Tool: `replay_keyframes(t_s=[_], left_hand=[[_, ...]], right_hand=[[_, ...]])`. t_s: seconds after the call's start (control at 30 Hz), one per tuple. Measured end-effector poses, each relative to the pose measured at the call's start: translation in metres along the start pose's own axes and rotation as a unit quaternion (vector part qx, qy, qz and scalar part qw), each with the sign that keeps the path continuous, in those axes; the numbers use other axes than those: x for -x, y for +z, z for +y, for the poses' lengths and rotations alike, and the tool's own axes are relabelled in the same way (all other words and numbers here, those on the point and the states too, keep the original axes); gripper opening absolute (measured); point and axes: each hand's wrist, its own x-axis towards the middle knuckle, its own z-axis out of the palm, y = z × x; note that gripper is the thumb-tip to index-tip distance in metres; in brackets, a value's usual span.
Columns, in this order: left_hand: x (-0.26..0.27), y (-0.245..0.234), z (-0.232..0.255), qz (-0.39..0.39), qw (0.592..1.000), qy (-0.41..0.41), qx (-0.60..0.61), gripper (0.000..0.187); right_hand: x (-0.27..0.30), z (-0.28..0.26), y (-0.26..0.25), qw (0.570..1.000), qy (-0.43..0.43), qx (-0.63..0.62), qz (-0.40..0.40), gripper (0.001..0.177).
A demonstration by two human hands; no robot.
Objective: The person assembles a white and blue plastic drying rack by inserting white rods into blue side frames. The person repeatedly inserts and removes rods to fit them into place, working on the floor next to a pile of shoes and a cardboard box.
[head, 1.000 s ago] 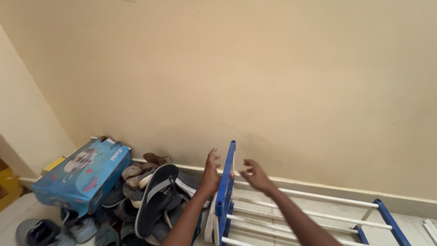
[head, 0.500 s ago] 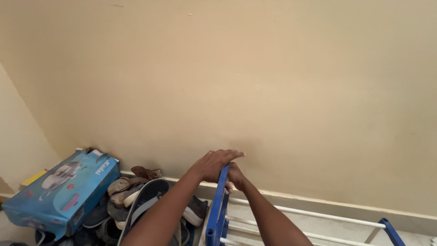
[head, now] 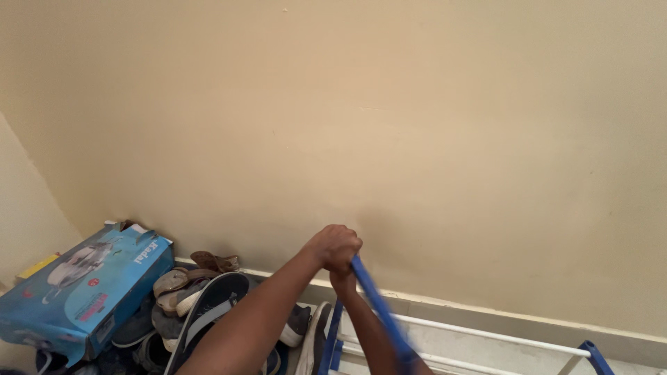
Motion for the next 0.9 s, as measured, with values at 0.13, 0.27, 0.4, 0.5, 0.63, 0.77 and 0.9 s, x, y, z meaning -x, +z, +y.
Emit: replay_keyframes(t_s=[0.13,0.27,0.4,0.5,0.63,0.77,0.9], left_hand=[[-0.012,0.002,0.018,-0.004,0.989,-0.15,0.01,0.014],[-0.037,-0.003,0.03,-0.062,0.95,-0.303,-0.037,0.018],[-0.055,-0.017,0.029,-0.189,0.919,-0.337,-0.079,0.024],[-0.061,-0.026,0.03,-0.194,0.921,-0.332,-0.061,0.029],[-0.045,-0.035,0.004,-0.24,0.926,-0.247,0.156,0.052],[-0.039,-0.018,-0.012,-0.187,0.915,-0.225,0.276,0.055],[-0.033,-0.034,-0.003,-0.005,0.94,-0.283,0.189,0.054]], right_hand=[[0.008,-0.022,0.0,1.0,0.006,0.015,-0.024,0.053],[0.026,-0.032,-0.002,0.998,0.051,0.013,-0.039,0.057],[0.031,-0.053,-0.013,0.994,0.093,-0.009,-0.057,0.054],[0.021,-0.071,-0.024,0.99,0.098,0.052,-0.092,0.043],[0.016,-0.104,-0.03,0.972,0.216,-0.087,-0.031,0.039],[0.013,-0.121,-0.035,0.969,0.231,-0.084,-0.036,0.047],[0.014,-0.105,-0.029,0.985,0.17,-0.028,-0.023,0.066]])
